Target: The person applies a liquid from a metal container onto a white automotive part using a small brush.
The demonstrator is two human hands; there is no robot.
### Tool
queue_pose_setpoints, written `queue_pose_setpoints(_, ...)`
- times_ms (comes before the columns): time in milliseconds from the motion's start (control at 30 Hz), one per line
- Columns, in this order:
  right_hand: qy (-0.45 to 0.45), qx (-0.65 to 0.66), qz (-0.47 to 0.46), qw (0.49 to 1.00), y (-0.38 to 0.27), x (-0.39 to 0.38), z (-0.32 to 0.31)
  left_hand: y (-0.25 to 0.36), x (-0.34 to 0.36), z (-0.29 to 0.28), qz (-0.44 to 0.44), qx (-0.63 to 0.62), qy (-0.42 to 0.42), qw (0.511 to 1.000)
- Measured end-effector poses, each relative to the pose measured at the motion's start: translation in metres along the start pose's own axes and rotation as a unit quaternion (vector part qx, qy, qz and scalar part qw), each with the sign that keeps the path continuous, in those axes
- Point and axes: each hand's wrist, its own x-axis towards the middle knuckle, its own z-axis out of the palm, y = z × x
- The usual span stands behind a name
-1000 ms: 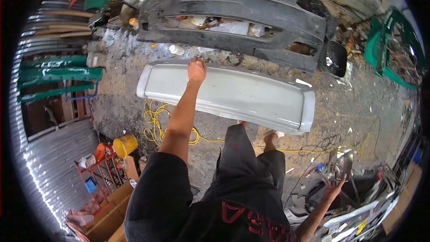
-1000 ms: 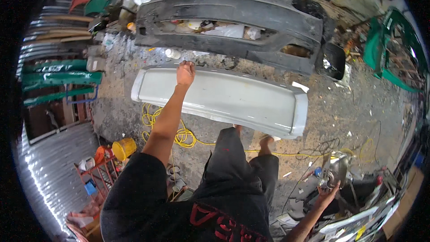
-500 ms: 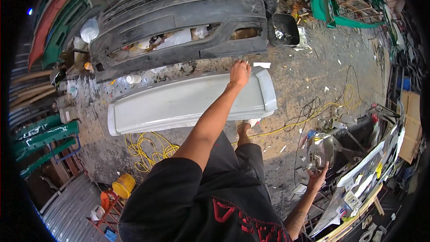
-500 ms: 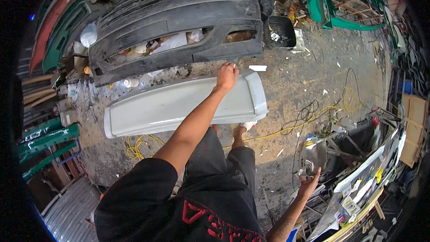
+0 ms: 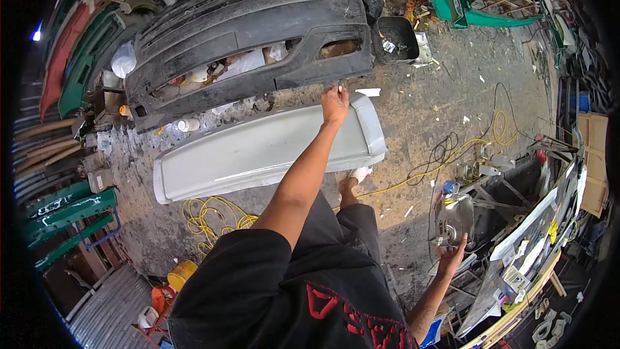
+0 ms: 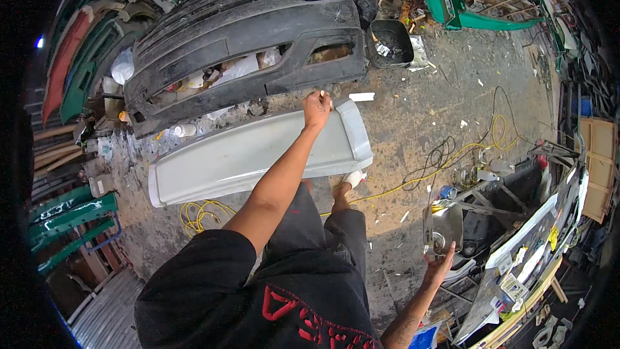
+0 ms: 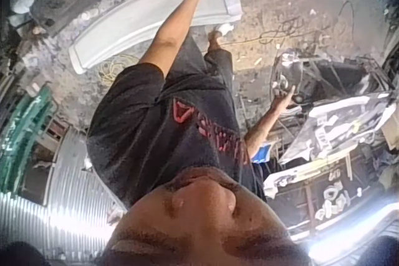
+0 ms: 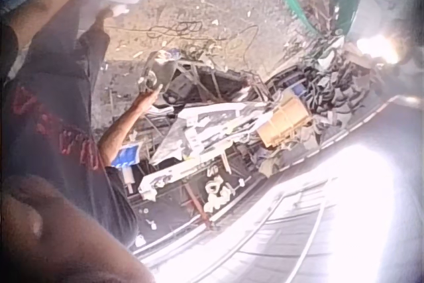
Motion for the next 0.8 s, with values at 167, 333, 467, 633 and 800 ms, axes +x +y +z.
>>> queue_pose_setpoints(167, -0.014, -0.006, 0.017, 1.0, -0.018, 0.023, 0.003, 0.024, -0.016, -0.002, -0.007, 0.025, 0.021, 0.999)
queue_pose_setpoints(333, -0.085, 0.009, -0.024, 0.996, -0.028, 0.062, 0.006, 0.026, -0.049, -0.017, -0.007, -0.004, 0.081, 0.997)
queue_pose_setpoints(467, -0.087, 0.0, -0.008, 0.996, -0.041, 0.104, -0.003, 0.048, -0.072, -0.021, -0.061, -0.073, 0.091, 0.991)
queue_pose_setpoints(633, -0.089, -0.023, -0.006, 0.996, -0.07, 0.12, 0.028, -0.02, -0.039, -0.056, -0.031, 0.025, 0.154, 0.987)
queue_pose_setpoints(800, -0.146, -0.055, -0.058, 0.986, -0.076, 0.147, 0.028, -0.101, -0.01, -0.141, -0.022, 0.222, 0.07, 0.972)
